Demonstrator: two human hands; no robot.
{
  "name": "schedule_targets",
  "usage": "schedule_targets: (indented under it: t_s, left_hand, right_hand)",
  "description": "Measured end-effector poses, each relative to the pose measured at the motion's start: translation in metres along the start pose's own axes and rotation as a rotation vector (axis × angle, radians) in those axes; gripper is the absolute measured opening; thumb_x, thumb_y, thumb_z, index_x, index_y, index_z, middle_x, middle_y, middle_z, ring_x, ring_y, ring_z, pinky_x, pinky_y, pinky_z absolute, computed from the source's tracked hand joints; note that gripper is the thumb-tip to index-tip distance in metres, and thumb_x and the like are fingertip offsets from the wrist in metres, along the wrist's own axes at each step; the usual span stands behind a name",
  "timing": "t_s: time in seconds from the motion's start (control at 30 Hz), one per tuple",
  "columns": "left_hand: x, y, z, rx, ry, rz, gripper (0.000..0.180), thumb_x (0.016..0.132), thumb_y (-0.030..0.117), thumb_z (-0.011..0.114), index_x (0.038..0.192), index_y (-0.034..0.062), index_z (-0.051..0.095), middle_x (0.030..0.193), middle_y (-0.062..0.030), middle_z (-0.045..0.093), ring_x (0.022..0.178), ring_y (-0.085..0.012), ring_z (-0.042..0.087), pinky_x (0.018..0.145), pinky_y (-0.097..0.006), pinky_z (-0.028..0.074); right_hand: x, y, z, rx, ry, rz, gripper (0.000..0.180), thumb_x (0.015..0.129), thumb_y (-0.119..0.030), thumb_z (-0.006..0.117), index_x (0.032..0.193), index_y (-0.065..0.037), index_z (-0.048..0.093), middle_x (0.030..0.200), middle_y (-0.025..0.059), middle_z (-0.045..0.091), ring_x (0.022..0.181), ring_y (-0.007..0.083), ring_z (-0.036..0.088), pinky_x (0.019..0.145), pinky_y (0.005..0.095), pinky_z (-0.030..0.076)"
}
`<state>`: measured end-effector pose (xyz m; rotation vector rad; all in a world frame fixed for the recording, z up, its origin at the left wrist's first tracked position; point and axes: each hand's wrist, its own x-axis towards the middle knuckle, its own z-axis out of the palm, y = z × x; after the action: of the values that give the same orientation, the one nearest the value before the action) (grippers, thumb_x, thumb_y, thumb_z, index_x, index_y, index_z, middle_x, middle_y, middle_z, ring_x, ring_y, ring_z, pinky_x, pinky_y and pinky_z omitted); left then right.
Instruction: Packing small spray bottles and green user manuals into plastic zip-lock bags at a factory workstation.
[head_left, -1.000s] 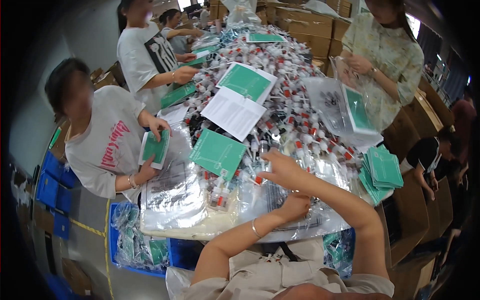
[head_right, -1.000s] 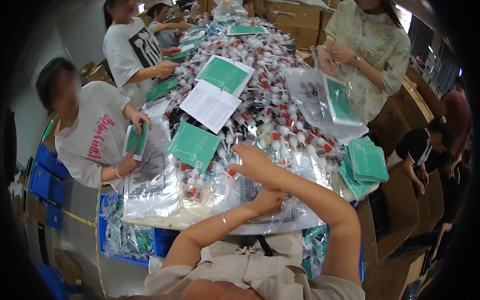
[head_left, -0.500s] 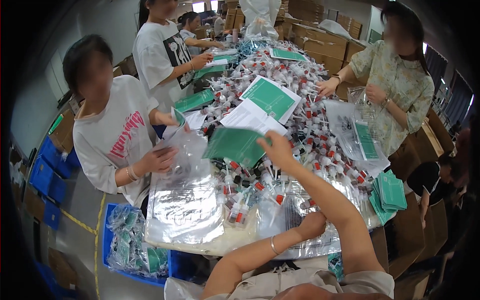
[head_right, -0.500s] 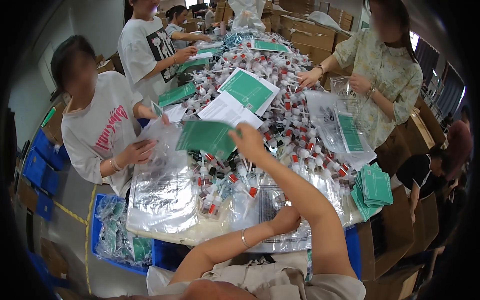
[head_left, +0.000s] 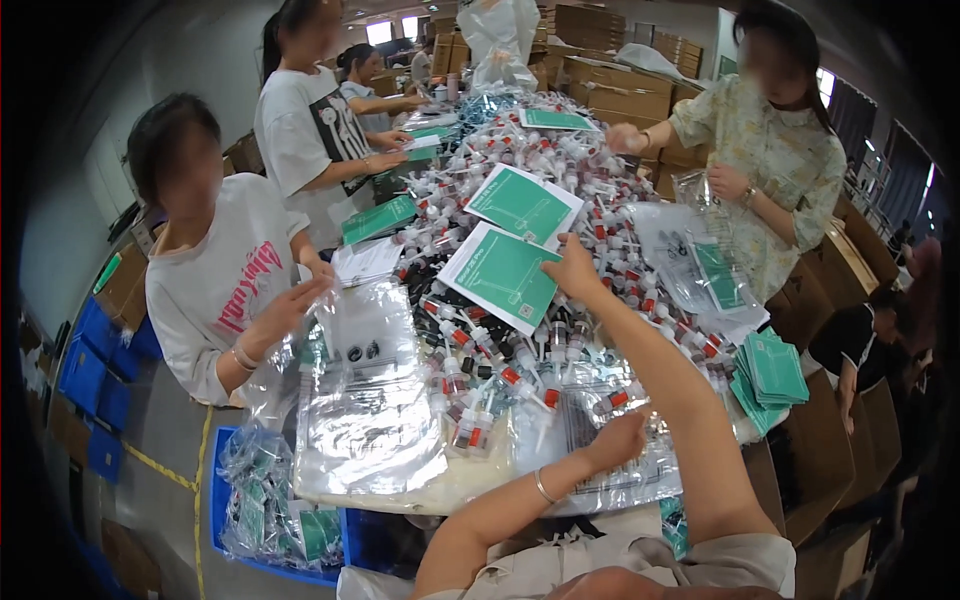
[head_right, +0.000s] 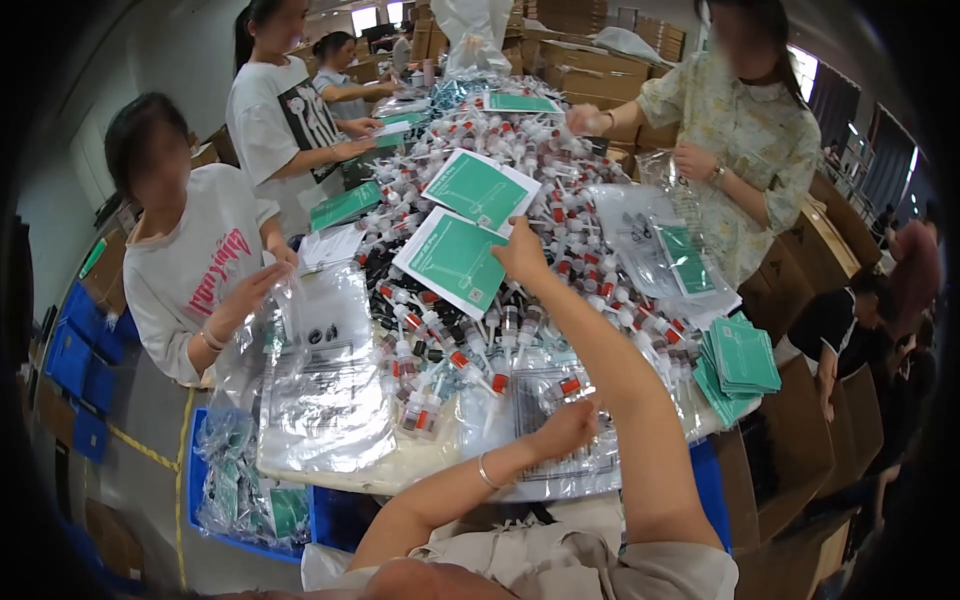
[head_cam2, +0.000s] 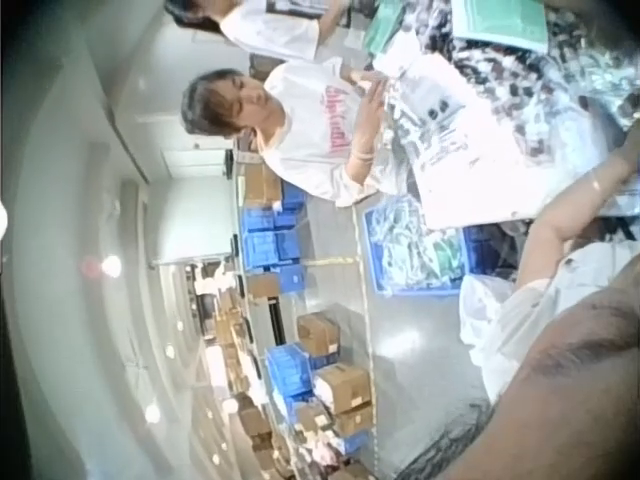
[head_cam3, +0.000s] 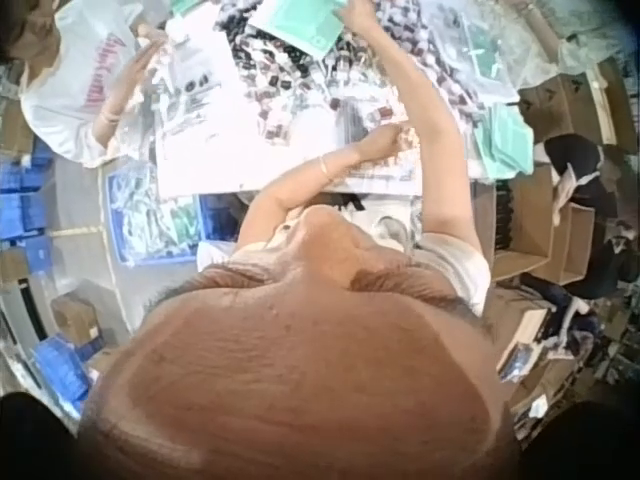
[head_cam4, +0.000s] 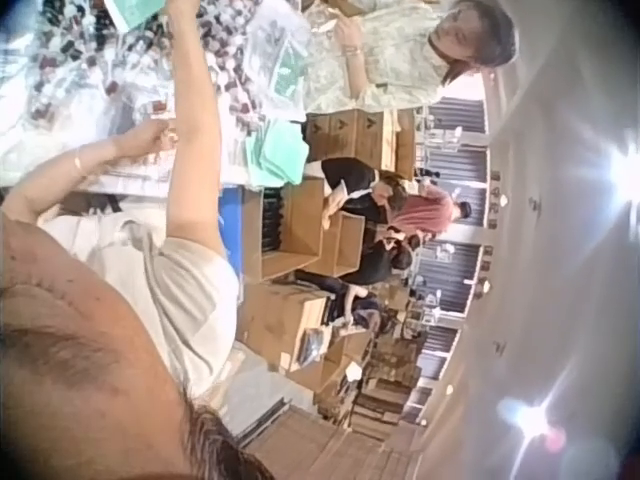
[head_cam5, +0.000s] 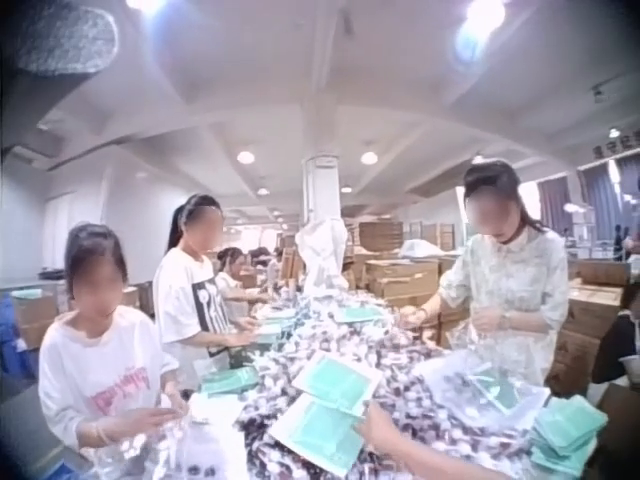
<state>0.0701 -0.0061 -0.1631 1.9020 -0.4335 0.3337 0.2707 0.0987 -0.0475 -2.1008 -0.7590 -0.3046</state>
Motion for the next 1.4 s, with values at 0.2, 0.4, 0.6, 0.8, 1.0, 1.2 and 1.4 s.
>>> schedule_targets:
  t_s: [0.2, 0.4, 0.6, 0.8, 1.0, 1.2, 1.4]
  left_hand:
    - [0.007, -0.005, -0.016, -0.431, -0.053, -0.275, 0.052, 0.082, -0.001, 0.044, 0.133, 0.0088, 0.045, 0.073, 0.0036, 0.055, 0.065, -0.0066, 0.050, 0.061, -0.025, 0.044]
    - [0.020, 0.029, -0.029, -0.030, -0.027, -0.063, 0.052, 0.080, 0.008, 0.052, 0.130, 0.0011, 0.042, 0.118, -0.0227, 0.054, 0.088, -0.0293, 0.061, 0.071, -0.035, 0.050]
    - [0.043, 0.104, -0.031, 0.420, -0.221, -0.085, 0.077, 0.071, -0.001, 0.045, 0.142, -0.0001, 0.015, 0.142, -0.0280, 0.028, 0.101, -0.0437, 0.056, 0.079, -0.048, 0.048]
    - [0.053, 0.135, -0.014, 0.652, -0.426, -0.091, 0.080, 0.069, 0.002, 0.050, 0.140, -0.0048, 0.016, 0.141, -0.0321, 0.026, 0.084, -0.0405, 0.063, 0.066, -0.046, 0.051]
    - [0.049, 0.134, -0.010, 0.675, -0.417, -0.023, 0.082, 0.066, 0.004, 0.055, 0.138, -0.0096, 0.017, 0.141, -0.0353, 0.023, 0.077, -0.0390, 0.065, 0.061, -0.044, 0.052]
    - [0.052, 0.131, 0.006, 0.549, -0.323, -0.058, 0.084, 0.066, 0.003, 0.055, 0.139, -0.0083, 0.014, 0.144, -0.0310, 0.019, 0.083, -0.0407, 0.062, 0.066, -0.045, 0.051]
    - [0.052, 0.136, 0.008, 0.462, -0.347, -0.088, 0.085, 0.067, 0.002, 0.053, 0.140, -0.0056, 0.011, 0.146, -0.0279, 0.015, 0.089, -0.0424, 0.060, 0.070, -0.046, 0.051]
  right_hand:
    - [-0.044, -0.004, -0.158, 0.431, -0.371, 0.201, 0.026, 0.079, -0.018, 0.069, 0.098, -0.002, 0.062, 0.076, 0.0002, 0.061, 0.063, 0.0095, 0.057, 0.057, 0.0259, 0.047]
    - [-0.135, 0.033, -0.340, 0.380, -0.438, 0.391, 0.018, 0.081, -0.015, 0.067, 0.090, 0.000, 0.064, 0.073, -0.0025, 0.058, 0.070, 0.0044, 0.053, 0.058, 0.0218, 0.044]
    - [-0.185, 0.066, -0.405, 0.083, -0.682, 0.585, 0.017, 0.080, -0.013, 0.067, 0.087, 0.002, 0.066, 0.068, 0.0011, 0.060, 0.054, 0.0091, 0.053, 0.044, 0.0234, 0.042]
    - [-0.176, 0.082, -0.386, 0.197, -0.425, 0.680, 0.021, 0.080, -0.012, 0.066, 0.088, 0.008, 0.064, 0.069, 0.0064, 0.060, 0.049, 0.0144, 0.055, 0.038, 0.0263, 0.044]
    - [-0.186, 0.081, -0.373, 0.168, -0.269, 0.607, 0.022, 0.082, -0.010, 0.062, 0.089, 0.010, 0.062, 0.072, 0.0099, 0.062, 0.051, 0.0155, 0.057, 0.039, 0.0292, 0.048]
    - [-0.189, 0.043, -0.355, 0.054, -0.545, 0.416, 0.017, 0.085, -0.012, 0.060, 0.089, 0.004, 0.064, 0.066, 0.0065, 0.060, 0.054, 0.0121, 0.057, 0.047, 0.0282, 0.048]
    - [-0.185, 0.055, -0.342, -0.163, -0.592, -0.012, 0.017, 0.083, -0.013, 0.060, 0.086, 0.004, 0.062, 0.072, 0.0138, 0.062, 0.070, 0.0203, 0.061, 0.066, 0.0332, 0.047]
